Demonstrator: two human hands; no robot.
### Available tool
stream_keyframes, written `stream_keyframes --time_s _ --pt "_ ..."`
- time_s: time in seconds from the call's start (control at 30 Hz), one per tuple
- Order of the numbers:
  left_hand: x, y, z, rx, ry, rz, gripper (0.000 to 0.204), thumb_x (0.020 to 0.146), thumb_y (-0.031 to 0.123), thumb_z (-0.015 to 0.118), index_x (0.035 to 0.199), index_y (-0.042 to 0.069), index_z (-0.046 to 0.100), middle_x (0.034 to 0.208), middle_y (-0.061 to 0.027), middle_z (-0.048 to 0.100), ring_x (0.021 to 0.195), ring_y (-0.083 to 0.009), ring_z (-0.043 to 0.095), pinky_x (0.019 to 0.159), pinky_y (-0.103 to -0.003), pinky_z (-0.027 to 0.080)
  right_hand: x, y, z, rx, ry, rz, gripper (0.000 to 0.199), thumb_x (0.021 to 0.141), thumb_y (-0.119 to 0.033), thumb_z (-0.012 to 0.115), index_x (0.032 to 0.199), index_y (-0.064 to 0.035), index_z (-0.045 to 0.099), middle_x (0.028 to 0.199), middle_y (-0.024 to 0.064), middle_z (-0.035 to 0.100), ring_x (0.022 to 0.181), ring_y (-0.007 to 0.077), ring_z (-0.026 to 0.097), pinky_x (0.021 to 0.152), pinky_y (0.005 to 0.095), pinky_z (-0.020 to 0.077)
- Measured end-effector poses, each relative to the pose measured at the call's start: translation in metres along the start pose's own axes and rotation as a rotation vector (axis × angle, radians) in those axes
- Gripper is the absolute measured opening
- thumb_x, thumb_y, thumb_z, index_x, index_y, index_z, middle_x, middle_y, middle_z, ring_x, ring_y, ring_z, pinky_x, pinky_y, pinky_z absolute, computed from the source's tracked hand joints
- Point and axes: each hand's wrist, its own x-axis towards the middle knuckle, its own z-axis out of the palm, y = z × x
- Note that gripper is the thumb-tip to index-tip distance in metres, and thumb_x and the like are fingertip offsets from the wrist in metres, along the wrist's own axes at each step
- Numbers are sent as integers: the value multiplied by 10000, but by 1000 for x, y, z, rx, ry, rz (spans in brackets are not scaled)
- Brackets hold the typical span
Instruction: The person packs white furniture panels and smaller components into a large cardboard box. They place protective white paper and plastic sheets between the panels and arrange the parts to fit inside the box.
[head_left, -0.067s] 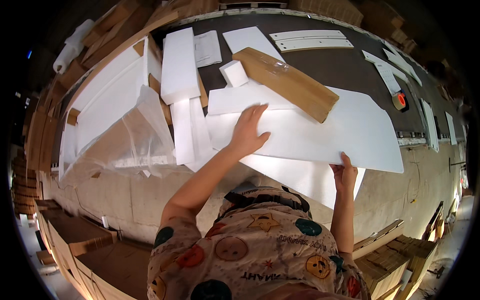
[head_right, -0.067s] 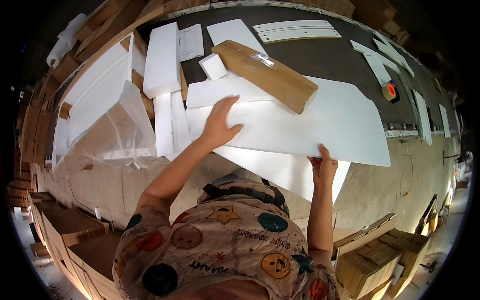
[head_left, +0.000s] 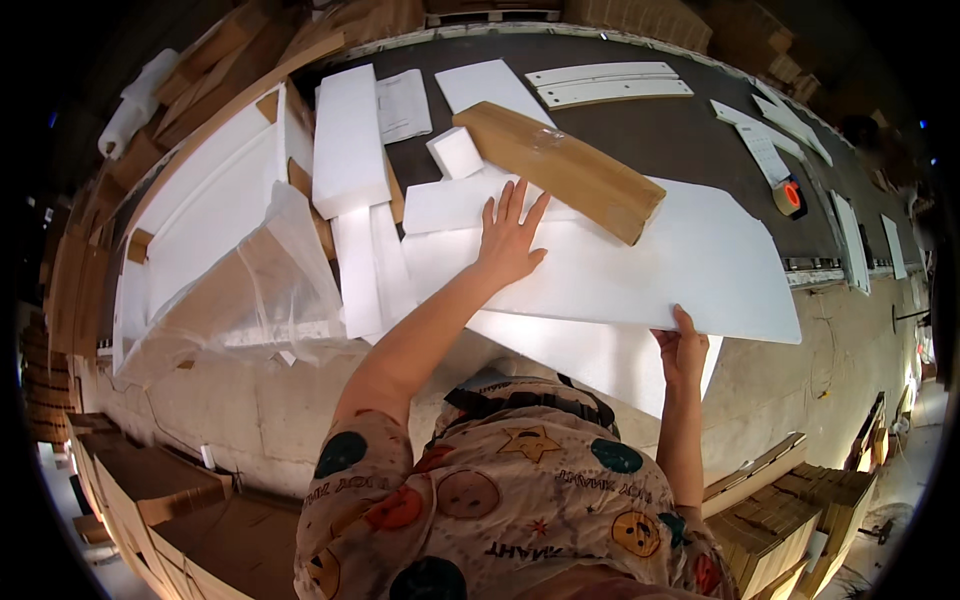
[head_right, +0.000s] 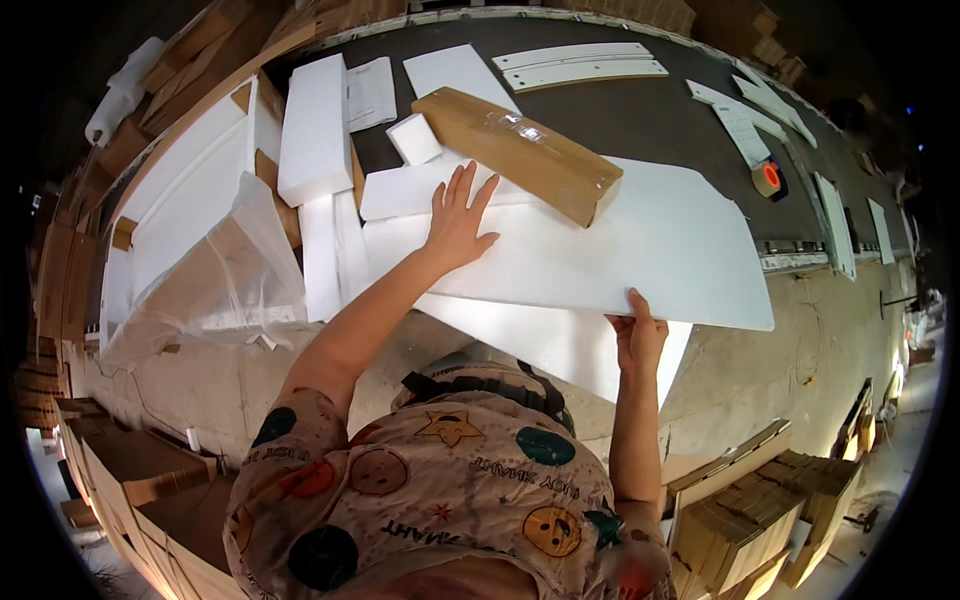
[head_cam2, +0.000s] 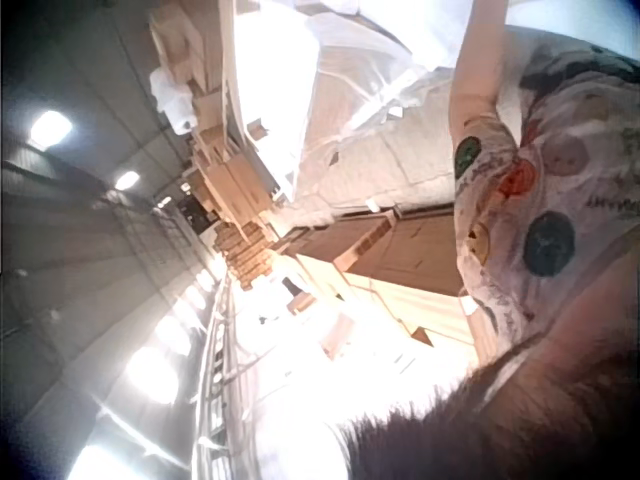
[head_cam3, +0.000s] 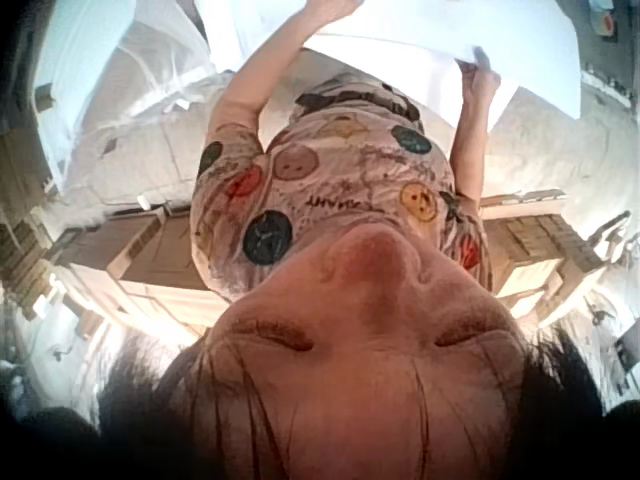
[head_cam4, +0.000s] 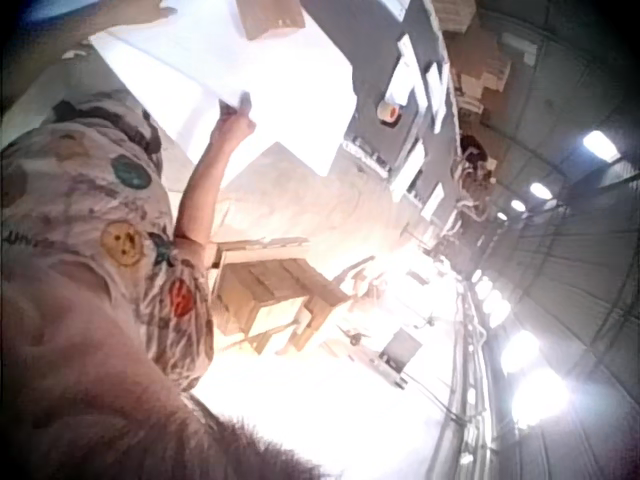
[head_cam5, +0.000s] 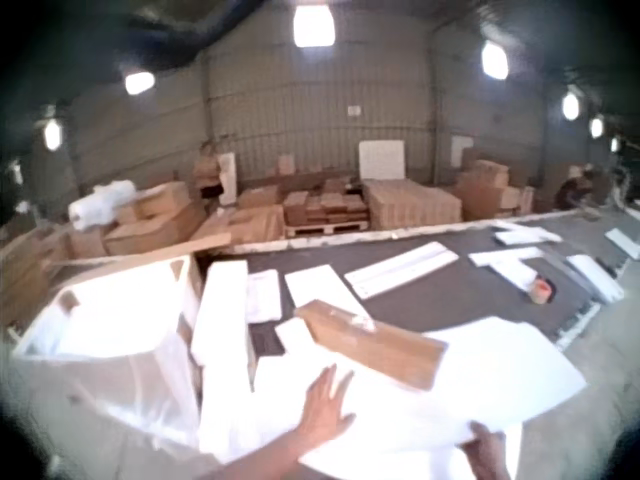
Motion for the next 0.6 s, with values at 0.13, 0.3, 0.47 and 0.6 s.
stream_keyframes --time_s 0.13,0.3,0.47,0.6 --pt "28 -29 39 297 -31 -48 708 792 369 663 1406 235 337 1419 -217 289 1278 -387 325 993 -565 267 -15 -7 10 -9 28 -58 329 813 -94 644 1077 48 511 960 142 616 780 244 654 651 367 592" --pt "23 -30 54 352 40 -22 744 765 358 686 1412 249 334 1343 -188 421 1225 -383 394 969 -562 289 -33 -4 11 -16 106 -79 351 791 -91 661 1072 66 522 958 159 608 776 248 649 649 364 593" --pt "28 -33 57 376 64 -83 777 744 339 711 1415 255 328 1327 -165 448 1209 -377 414 965 -564 292 -60 -25 -21 -47 227 -183 338 776 -63 654 1054 83 528 975 169 601 813 254 642 671 392 588" --pt "31 -39 63 409 27 -112 803 725 337 728 1414 250 326 1333 -154 450 1217 -373 406 963 -573 286 -88 -76 -78 -49 341 -231 359 752 -51 663 1062 80 537 959 152 602 841 256 624 697 385 574"
